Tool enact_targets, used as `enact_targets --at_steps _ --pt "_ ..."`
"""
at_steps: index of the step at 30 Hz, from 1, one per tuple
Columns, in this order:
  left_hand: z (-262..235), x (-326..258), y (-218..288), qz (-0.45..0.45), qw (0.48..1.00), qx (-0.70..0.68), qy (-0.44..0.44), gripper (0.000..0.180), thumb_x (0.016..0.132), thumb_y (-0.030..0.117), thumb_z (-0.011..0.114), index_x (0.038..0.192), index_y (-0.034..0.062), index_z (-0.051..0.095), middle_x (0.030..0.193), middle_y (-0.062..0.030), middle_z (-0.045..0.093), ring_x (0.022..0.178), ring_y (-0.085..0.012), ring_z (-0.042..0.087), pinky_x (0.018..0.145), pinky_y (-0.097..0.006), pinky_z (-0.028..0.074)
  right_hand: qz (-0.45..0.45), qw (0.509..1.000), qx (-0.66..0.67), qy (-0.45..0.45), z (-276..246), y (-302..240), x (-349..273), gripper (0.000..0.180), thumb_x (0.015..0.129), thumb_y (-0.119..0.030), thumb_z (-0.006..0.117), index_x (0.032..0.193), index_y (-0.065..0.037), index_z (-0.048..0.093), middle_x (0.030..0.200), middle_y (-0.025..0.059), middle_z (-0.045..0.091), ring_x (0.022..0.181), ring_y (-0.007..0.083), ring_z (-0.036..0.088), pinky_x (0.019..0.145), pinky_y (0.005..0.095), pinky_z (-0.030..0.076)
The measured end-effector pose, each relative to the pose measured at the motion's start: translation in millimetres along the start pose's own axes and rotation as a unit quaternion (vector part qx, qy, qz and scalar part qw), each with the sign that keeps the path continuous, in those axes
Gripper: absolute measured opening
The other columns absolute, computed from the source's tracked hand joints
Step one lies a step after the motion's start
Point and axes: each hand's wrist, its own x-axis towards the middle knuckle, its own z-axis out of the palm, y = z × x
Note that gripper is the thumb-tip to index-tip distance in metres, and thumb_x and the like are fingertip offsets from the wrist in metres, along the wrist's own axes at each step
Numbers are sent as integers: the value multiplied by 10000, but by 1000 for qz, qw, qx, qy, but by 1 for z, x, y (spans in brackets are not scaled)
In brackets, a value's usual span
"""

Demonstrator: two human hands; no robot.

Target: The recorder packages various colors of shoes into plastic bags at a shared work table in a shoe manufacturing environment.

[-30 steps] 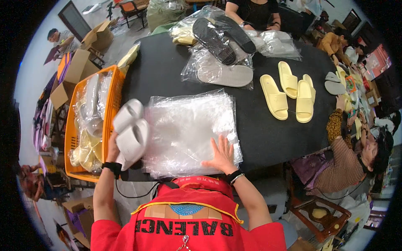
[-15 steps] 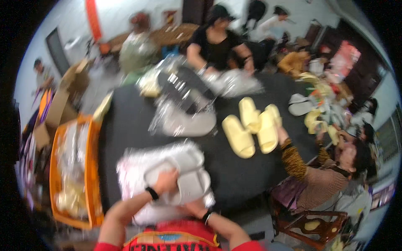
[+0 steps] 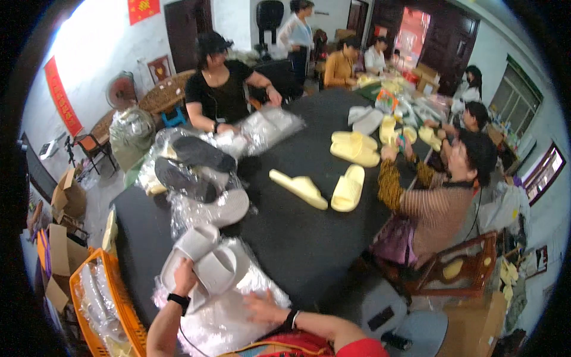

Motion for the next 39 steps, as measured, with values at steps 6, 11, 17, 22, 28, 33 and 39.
enact_targets --at_steps 6,11,17,22,28,33,39 --pt "-52 -2 83 242 963 -67 -98 193 671 -31 480 841 43 533 836 -175 519 668 -404 551 590 -465 458 33 996 13 78 -26 27 -40 485 792 -368 528 1203 -117 472 1271 116 403 1230 264 306 967 600 143" --pt "-60 57 214 311 929 -185 74 509 704 -80 453 1186 82 453 1230 -225 376 1000 -396 481 809 -426 426 -7 993 17 115 2 40 -51 401 777 -290 554 1141 -126 517 1291 65 395 1259 223 269 922 643 214" --pt "-73 29 255 417 898 -126 66 508 729 -52 471 1206 124 481 1272 -127 417 1165 -326 388 977 -421 284 -32 990 13 140 8 40 -53 398 765 -292 574 1116 -112 524 1282 68 387 1261 236 258 896 620 267" --pt "-55 -26 172 274 931 -236 -47 306 815 42 493 1113 91 539 1078 -129 567 928 -319 550 797 -389 441 -59 988 -22 138 4 40 -53 407 741 -286 588 1106 -118 523 1244 67 431 1213 236 332 852 583 310" --pt "-35 -125 46 3 960 -246 -136 402 815 179 537 1211 170 468 1151 -156 508 1024 -348 495 822 -451 421 -31 994 -30 100 -33 27 -59 523 705 -294 621 1181 -135 474 1168 56 485 1153 239 387 875 565 268" --pt "27 -215 -21 -139 983 -8 -118 726 702 381 659 1324 257 304 1356 -180 247 1262 -406 199 916 -647 242 -43 990 -107 83 -37 22 -54 614 681 -312 648 1232 -150 427 1185 70 449 1149 229 392 895 604 246" --pt "54 -229 -31 -129 991 -19 1 586 721 359 635 1247 226 413 1290 -159 325 1213 -383 274 886 -600 308 -162 954 -235 93 -30 -28 1 328 652 -260 643 946 -131 572 970 97 508 961 269 467 770 473 333"
